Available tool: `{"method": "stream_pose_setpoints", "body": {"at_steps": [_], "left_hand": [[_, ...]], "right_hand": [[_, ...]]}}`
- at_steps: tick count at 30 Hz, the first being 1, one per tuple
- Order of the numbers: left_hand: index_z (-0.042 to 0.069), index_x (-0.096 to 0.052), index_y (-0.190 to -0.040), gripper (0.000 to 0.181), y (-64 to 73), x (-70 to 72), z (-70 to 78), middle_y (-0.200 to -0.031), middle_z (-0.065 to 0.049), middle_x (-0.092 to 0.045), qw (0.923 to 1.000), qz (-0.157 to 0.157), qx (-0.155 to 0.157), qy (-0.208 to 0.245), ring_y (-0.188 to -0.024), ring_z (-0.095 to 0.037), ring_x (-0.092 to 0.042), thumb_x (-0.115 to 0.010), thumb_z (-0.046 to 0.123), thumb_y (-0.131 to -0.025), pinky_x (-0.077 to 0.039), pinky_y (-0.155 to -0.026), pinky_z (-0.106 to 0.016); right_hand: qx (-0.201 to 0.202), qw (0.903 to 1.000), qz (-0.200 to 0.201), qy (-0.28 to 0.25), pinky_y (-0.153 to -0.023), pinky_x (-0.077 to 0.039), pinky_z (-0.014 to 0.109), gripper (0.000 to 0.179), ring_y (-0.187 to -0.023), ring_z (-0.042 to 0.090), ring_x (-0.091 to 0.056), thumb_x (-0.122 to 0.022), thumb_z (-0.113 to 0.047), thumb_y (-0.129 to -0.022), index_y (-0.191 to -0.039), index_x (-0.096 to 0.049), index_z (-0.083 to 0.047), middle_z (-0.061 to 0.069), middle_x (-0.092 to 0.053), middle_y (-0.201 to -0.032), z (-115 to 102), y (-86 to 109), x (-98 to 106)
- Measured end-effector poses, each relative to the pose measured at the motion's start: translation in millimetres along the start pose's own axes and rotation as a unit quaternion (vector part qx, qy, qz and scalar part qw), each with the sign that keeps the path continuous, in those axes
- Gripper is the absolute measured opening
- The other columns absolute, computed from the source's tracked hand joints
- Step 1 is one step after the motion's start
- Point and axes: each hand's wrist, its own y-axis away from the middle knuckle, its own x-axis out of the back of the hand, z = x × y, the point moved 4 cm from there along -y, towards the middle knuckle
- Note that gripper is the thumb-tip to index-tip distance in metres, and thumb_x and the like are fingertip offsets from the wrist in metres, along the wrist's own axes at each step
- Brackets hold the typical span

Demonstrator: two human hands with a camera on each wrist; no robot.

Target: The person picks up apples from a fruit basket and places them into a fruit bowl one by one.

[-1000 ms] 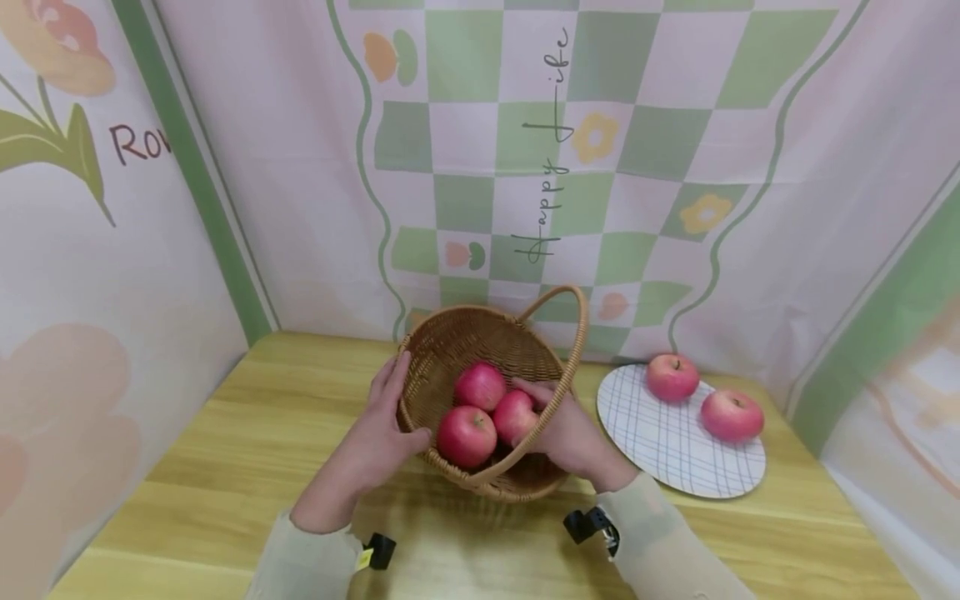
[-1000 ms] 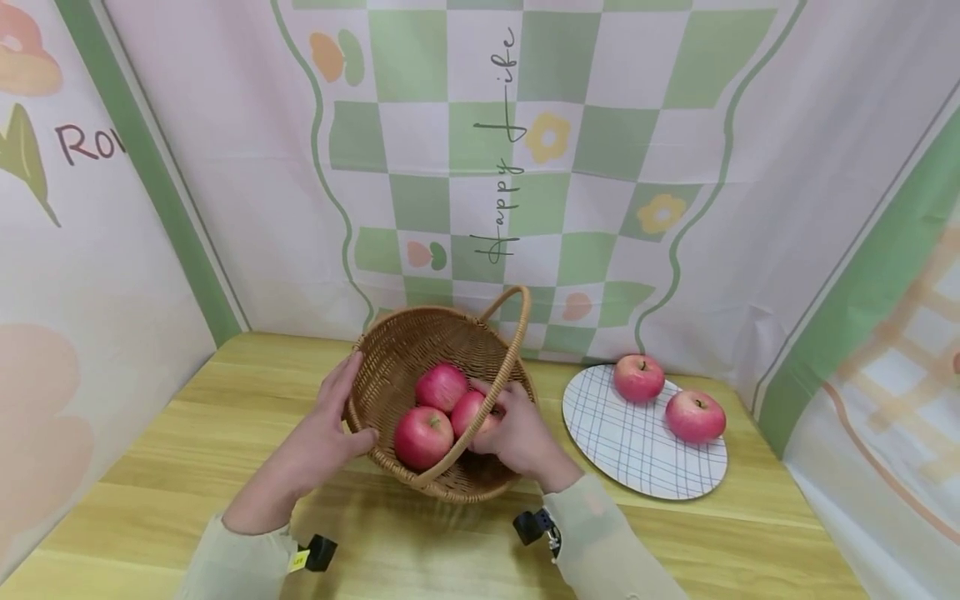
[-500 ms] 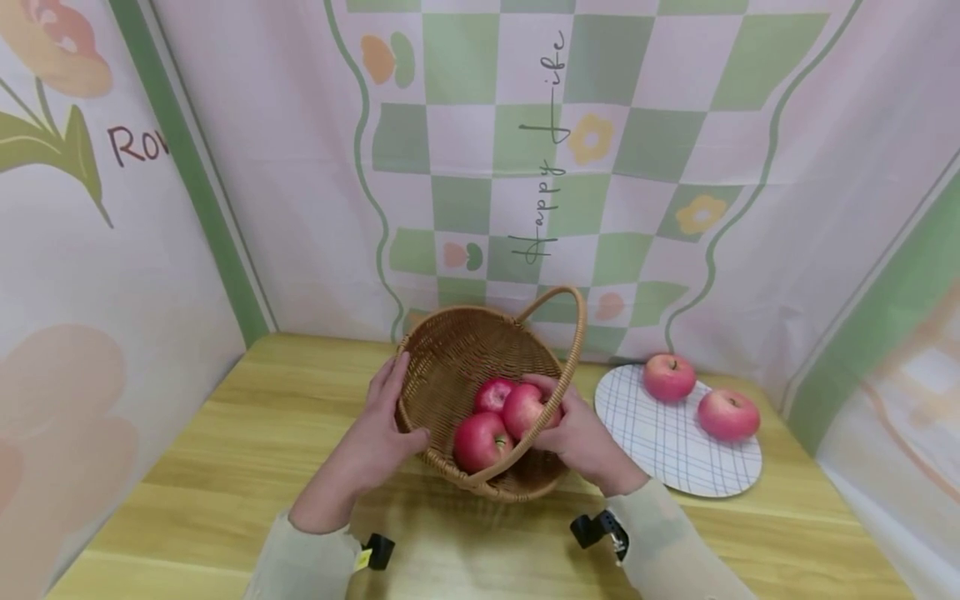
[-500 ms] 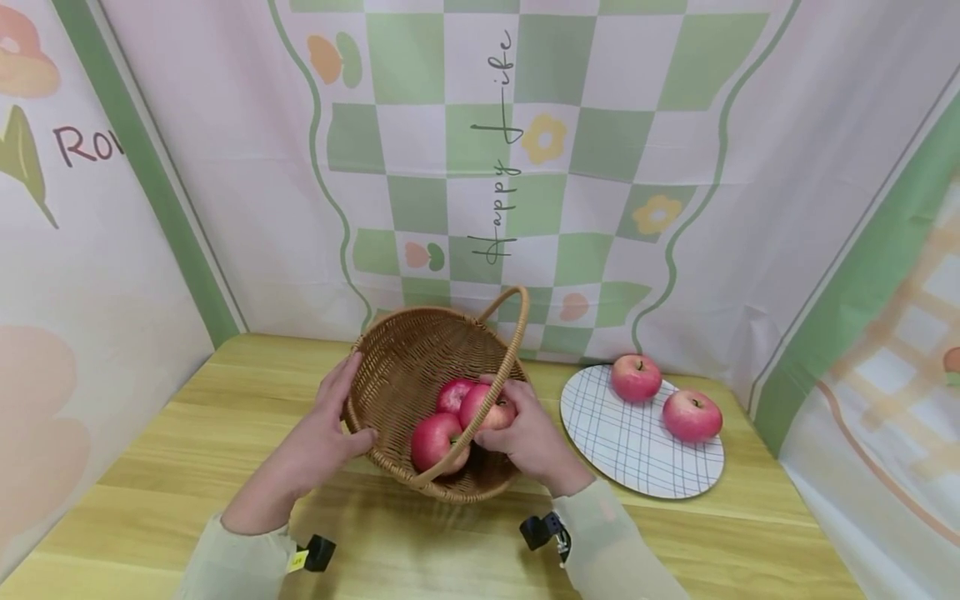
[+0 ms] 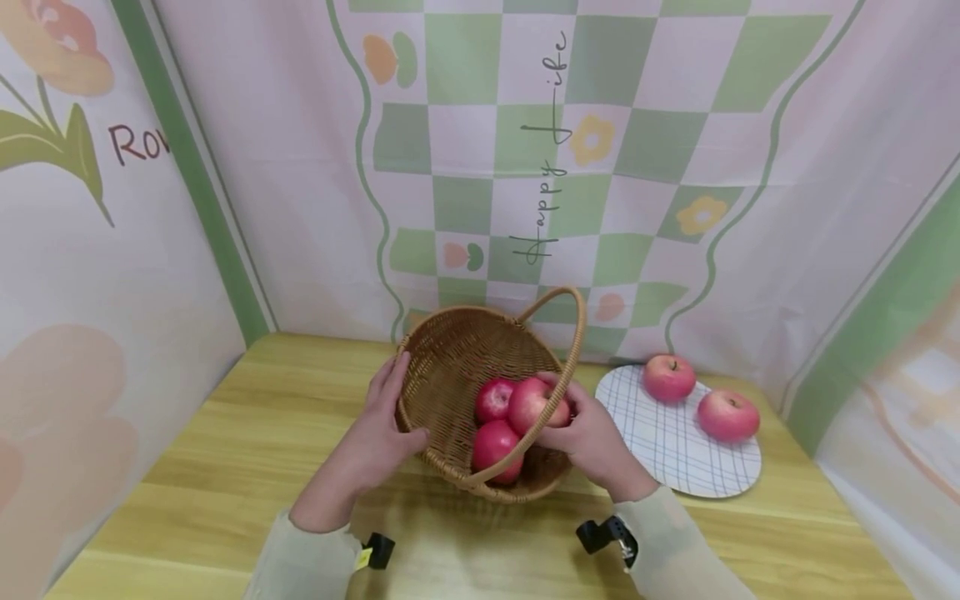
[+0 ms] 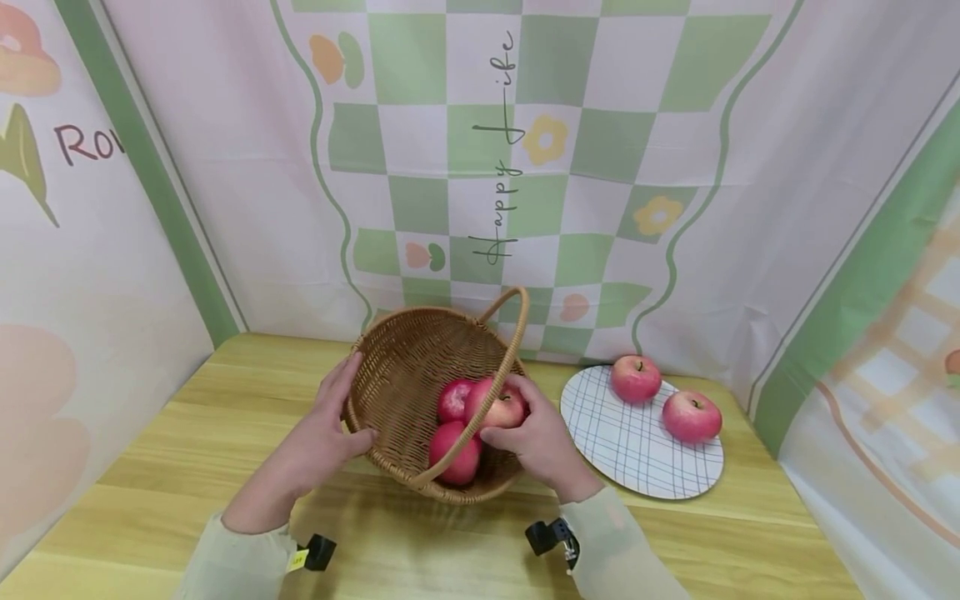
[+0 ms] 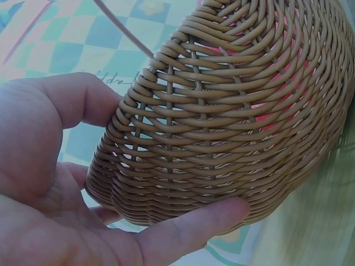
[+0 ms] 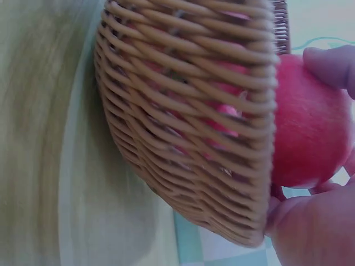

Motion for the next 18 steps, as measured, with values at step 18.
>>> {"method": "stream_pose_setpoints", "body": {"at_steps": [18], "left_hand": [[0.031, -0.002, -0.161, 0.108, -0.8, 0.0, -3.1, -0.164, -0.001, 0.007, 0.9999, 0.003, 0.014, 0.005, -0.138, -0.043, -0.028, -0.068, 0.002, -0.08, -0.04, -0.1, -0.054]], "right_hand": [[-0.033, 0.9949, 0.053, 0.08, -0.089, -0.044, 0.017, 0.081, -0.127, 0.028, -0.046, -0.084, -0.024, -0.081, -0.15, -0.042, -0.019, 0.011, -0.042, -0.147, 1.8, 22.2, 80.7]]}}
